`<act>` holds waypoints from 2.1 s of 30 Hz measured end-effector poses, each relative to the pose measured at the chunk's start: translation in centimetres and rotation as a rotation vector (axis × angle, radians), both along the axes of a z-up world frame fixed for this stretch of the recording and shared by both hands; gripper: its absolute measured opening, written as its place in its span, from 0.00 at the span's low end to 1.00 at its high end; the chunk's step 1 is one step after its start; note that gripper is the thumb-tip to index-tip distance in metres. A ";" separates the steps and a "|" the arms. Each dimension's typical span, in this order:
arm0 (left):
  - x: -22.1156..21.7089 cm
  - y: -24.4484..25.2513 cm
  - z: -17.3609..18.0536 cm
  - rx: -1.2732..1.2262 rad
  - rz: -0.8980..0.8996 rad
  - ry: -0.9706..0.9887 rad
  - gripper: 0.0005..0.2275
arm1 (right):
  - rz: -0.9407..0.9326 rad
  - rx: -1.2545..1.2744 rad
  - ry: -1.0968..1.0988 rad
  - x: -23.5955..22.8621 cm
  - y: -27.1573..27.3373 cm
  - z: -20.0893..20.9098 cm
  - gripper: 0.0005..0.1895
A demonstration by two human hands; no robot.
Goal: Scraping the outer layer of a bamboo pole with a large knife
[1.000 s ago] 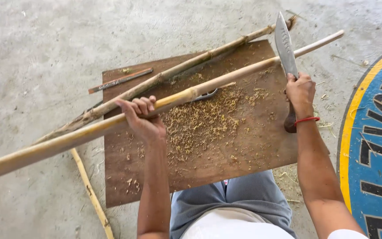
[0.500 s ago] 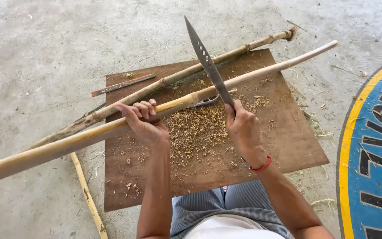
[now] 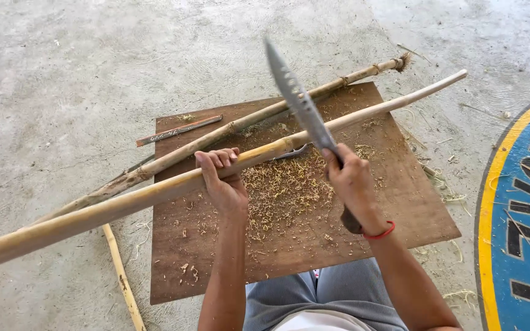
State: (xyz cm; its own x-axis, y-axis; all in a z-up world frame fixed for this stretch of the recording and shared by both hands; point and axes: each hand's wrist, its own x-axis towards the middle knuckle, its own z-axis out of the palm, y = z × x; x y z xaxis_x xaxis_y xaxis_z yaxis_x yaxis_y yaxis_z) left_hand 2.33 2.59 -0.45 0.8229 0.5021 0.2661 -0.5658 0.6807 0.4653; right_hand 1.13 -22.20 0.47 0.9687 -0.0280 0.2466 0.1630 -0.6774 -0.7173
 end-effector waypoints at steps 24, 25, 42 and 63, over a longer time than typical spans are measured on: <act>-0.5 -2.0 0.3 0.060 -0.013 -0.199 0.18 | 0.027 -0.147 -0.033 -3.5 4.6 2.2 0.19; -0.2 -2.1 0.1 0.060 -0.012 -0.197 0.18 | 0.028 -0.147 -0.031 -3.4 5.0 2.4 0.19; -0.3 -0.1 -0.9 0.010 0.019 -0.138 0.22 | -0.473 -0.460 0.001 8.6 -15.8 -7.3 0.17; -0.1 0.8 -1.4 0.044 0.060 -0.193 0.21 | -0.301 -0.279 0.006 6.3 -7.4 -2.5 0.18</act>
